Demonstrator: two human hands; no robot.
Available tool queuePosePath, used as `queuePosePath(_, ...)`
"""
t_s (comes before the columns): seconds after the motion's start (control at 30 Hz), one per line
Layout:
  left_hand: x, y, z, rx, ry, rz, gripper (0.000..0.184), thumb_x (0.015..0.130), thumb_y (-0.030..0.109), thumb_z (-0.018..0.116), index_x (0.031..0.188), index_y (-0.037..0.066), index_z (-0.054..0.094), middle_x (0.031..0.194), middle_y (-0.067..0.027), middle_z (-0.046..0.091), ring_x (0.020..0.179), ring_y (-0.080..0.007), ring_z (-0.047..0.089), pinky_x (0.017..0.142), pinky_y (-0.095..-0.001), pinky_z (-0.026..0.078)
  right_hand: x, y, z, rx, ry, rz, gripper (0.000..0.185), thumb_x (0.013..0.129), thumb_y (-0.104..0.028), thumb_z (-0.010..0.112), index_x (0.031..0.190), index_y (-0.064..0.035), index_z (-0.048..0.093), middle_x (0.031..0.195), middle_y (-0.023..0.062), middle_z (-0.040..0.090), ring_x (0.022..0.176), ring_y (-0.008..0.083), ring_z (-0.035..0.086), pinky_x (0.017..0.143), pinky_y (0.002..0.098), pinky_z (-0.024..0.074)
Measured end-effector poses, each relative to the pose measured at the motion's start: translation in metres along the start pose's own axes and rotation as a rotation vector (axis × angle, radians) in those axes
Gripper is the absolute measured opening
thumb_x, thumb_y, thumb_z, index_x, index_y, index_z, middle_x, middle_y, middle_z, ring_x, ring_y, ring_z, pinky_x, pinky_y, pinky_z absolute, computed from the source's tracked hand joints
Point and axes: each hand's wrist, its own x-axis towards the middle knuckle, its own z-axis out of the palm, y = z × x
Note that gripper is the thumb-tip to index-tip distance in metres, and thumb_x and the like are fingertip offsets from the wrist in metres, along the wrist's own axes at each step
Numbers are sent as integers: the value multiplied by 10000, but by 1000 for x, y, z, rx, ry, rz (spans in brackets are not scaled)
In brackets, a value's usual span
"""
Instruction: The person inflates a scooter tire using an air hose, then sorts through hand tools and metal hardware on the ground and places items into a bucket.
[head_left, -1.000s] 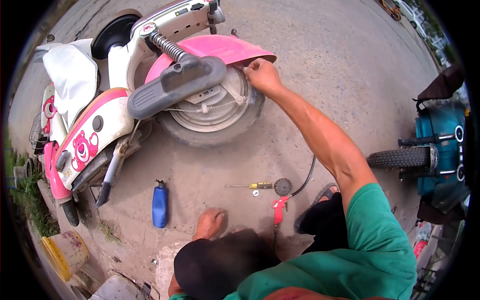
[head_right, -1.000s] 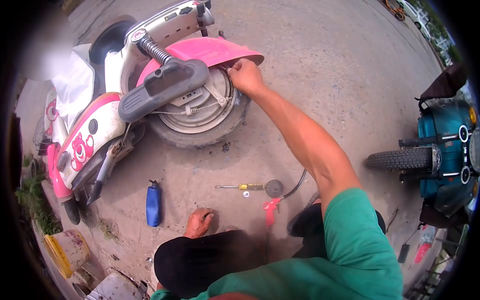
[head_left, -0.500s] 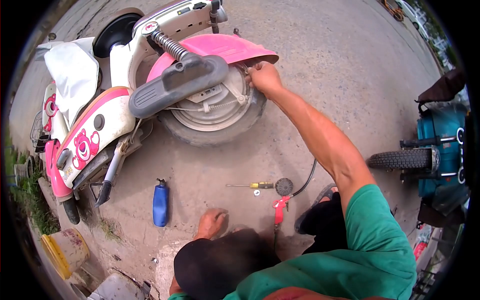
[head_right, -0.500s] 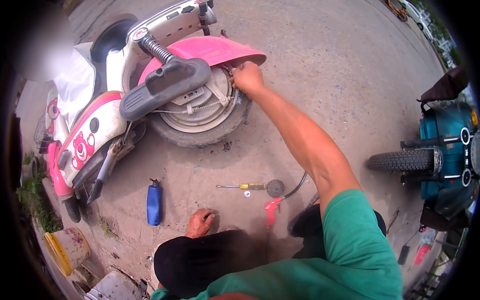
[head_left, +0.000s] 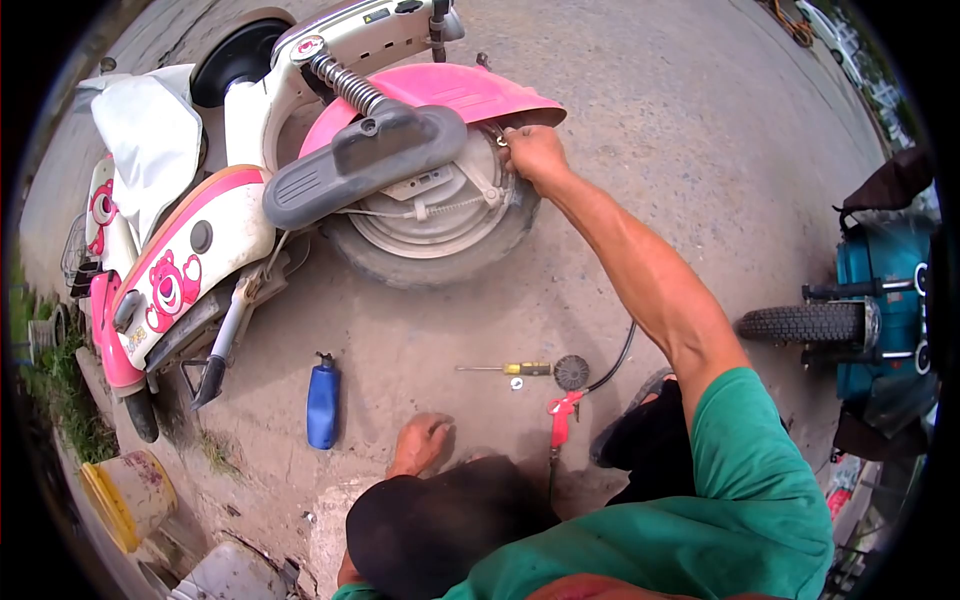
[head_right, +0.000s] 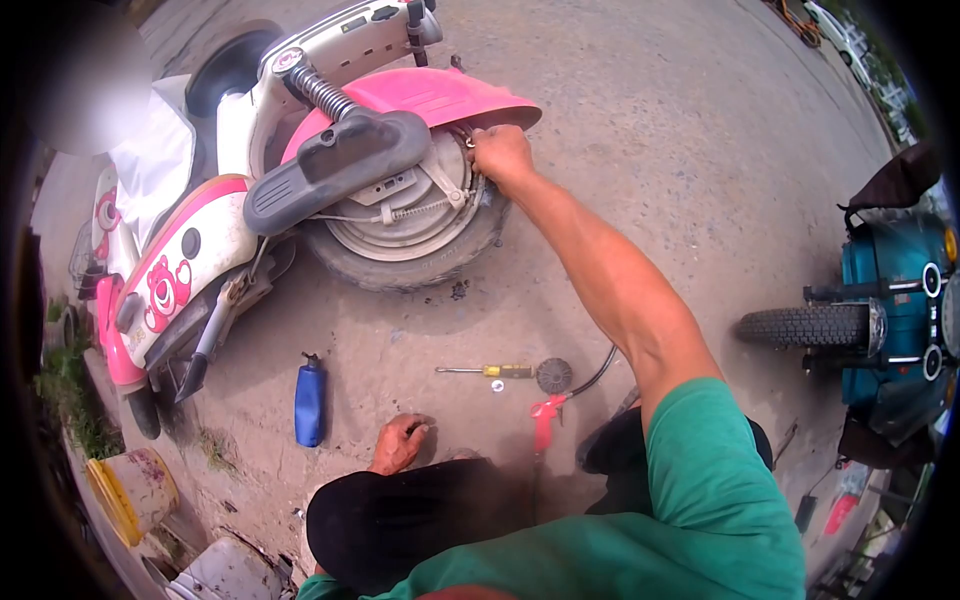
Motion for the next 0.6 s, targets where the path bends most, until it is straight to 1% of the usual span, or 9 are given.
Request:
queuePosePath(0.03, 0, -2, 2, 0, 5, 1, 277, 937, 238, 646, 1122, 63, 755, 1113, -198, 729, 1073, -398, 671, 940, -452, 531, 2, 0, 0, 10, -14, 20, 263, 1001, -221, 632, 896, 10, 701, 745, 73, 712, 573, 149, 625, 574, 329, 503)
queuePosePath(0.13, 0, -5, 5, -2, 8, -1, 275, 938, 236, 647, 1122, 62, 754, 1113, -198, 729, 1068, -399, 673, 938, -453, 532, 3, -2, 6, 58, 89, -15, 221, 999, -194, 633, 939, 12, 684, 764, 72, 709, 578, 142, 623, 556, 316, 487)
queuePosePath(0.23, 1, -5, 6, -1, 6, 0, 278, 940, 237, 646, 1126, 61, 752, 1114, -197, 729, 1068, -398, 674, 939, -453, 533, -6, -5, 4, 76, 64, -23, 194, 994, -174, 635, 979, 16, 670, 778, 67, 709, 586, 131, 624, 552, 314, 484)
queuePosePath(0.33, 1, -4, 5, -5, 10, -2, 281, 941, 239, 645, 1129, 59, 750, 1116, -197, 728, 1070, -399, 673, 939, -452, 532, -7, -1, 5, -89, 84, -79, 206, 992, -189, 639, 946, 7, 679, 764, 62, 702, 583, 126, 618, 545, 308, 477)
queuePosePath(0.43, 0, -3, 5, -7, 8, -8, 282, 943, 242, 642, 1130, 60, 749, 1118, -197, 726, 1070, -401, 671, 939, -452, 532, -6, -1, 1, 19, -24, -12, 225, 992, -206, 640, 928, 4, 690, 758, 58, 697, 584, 129, 616, 533, 301, 465)
queuePosePath(0.53, -1, -1, 5, -7, 1, -21, 282, 944, 243, 639, 1132, 64, 749, 1121, -197, 725, 1071, -402, 670, 942, -451, 530, 0, -5, 0, 108, -56, 106, 257, 951, -181, 632, 902, 52, 728, 788, 117, 749, 616, 179, 674, 578, 341, 519)
queuePosePath(0.6, -1, 0, 4, -7, -4, -25, 282, 946, 243, 637, 1134, 66, 749, 1124, -195, 725, 1074, -401, 669, 946, -450, 529, 0, -9, -3, 69, -57, 112, 246, 997, -203, 614, 934, 16, 706, 790, 90, 718, 575, 145, 607, 513, 312, 457)
